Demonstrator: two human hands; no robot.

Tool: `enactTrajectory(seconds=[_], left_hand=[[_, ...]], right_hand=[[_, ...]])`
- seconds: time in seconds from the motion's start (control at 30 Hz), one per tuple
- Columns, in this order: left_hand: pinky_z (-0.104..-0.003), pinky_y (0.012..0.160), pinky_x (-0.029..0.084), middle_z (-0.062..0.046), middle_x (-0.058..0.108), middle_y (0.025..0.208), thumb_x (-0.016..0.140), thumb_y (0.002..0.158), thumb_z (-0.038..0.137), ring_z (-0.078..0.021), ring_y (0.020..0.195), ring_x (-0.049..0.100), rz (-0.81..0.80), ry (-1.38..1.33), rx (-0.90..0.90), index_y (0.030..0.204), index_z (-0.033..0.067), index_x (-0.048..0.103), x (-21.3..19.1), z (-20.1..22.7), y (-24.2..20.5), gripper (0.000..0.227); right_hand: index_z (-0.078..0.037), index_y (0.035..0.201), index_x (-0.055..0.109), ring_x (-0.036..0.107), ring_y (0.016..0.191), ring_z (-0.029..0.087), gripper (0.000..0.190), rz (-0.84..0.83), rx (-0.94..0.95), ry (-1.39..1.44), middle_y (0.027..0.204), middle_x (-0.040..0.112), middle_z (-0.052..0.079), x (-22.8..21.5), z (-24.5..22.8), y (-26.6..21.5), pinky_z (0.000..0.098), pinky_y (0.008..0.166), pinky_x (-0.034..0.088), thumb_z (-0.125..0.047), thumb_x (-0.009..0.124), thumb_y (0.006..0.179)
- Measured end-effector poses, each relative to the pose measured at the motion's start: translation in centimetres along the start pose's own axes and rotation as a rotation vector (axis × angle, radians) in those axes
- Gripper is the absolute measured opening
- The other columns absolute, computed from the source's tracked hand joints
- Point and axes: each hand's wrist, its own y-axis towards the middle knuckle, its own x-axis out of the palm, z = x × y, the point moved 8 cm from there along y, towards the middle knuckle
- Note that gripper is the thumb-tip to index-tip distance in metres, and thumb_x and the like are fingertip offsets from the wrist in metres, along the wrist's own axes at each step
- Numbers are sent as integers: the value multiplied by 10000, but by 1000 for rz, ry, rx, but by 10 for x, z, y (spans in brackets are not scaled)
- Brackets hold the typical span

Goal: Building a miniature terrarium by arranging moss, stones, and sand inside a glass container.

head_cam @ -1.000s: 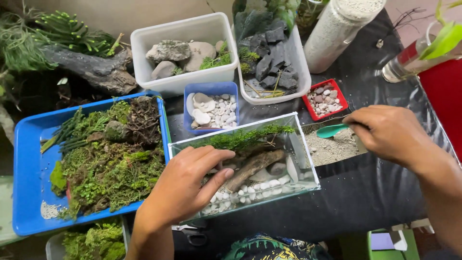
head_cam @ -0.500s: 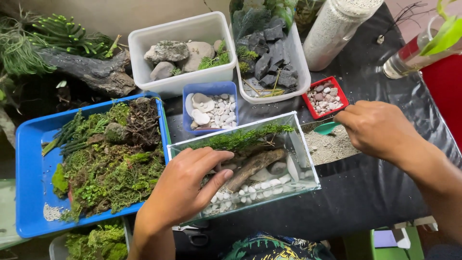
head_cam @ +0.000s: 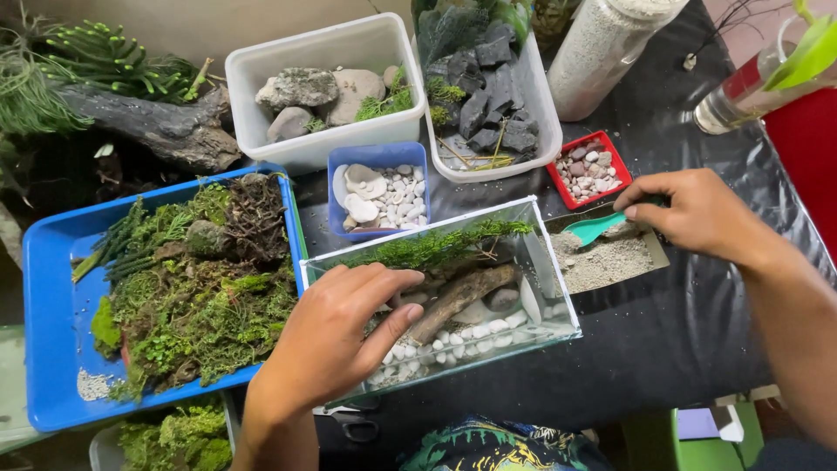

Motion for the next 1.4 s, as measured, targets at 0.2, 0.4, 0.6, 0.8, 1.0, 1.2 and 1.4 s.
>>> enactTrajectory(seconds=[0.2,0.4,0.6,0.8,1.0,1.2,1.4], left_hand=[[-414,759,475,-80,756,1059,594,1010,290,-292,934,692,-3,9,-3,1183,69,689,1,0,0,296],[-431,782,491,-91,760,1094,585,1019,290,-297,981,704,-2,7,-7,1186,68,689,1,-1,-1,297],[-445,782,490,-111,746,1056,577,1028,272,-318,949,695,12,6,20,1184,51,676,0,0,-4,288],[-444,788,500,-105,741,1049,588,1024,261,-313,933,695,18,11,29,1174,44,676,-1,0,-3,278],[-442,774,485,-103,731,1031,602,1018,243,-321,913,684,32,9,27,1177,53,668,-2,1,-5,256],[-439,753,477,-115,723,1011,602,1024,200,-315,864,672,65,1,51,1183,37,674,-10,3,-8,239],[-455,747,466,-113,697,969,567,1033,192,-333,826,642,58,35,39,1176,40,663,-9,0,-11,230]], right_hand=[[-134,1044,839,415,429,166,194,92,1,-34,745,812,78,-2,5,-5,302,514,359,-149,666,958],[-204,1021,807,746,992,216,244,271,-339,-239,1067,808,-8,28,5,-1,373,882,548,-176,626,860],[-165,1035,853,661,539,169,192,83,-103,-1,996,856,9,13,7,0,294,618,501,-159,695,926],[-36,1025,849,425,493,175,148,121,-133,151,742,783,115,-1,20,-12,299,495,324,-67,738,931],[18,1063,809,746,901,218,179,143,-200,288,996,816,148,-12,24,-18,290,912,557,4,718,910],[1,1205,749,589,774,172,246,178,-258,391,887,772,180,-20,99,-5,284,668,423,-9,625,993],[-50,1001,838,492,420,134,314,8,-429,240,571,755,74,-14,192,66,284,394,407,-177,561,926]])
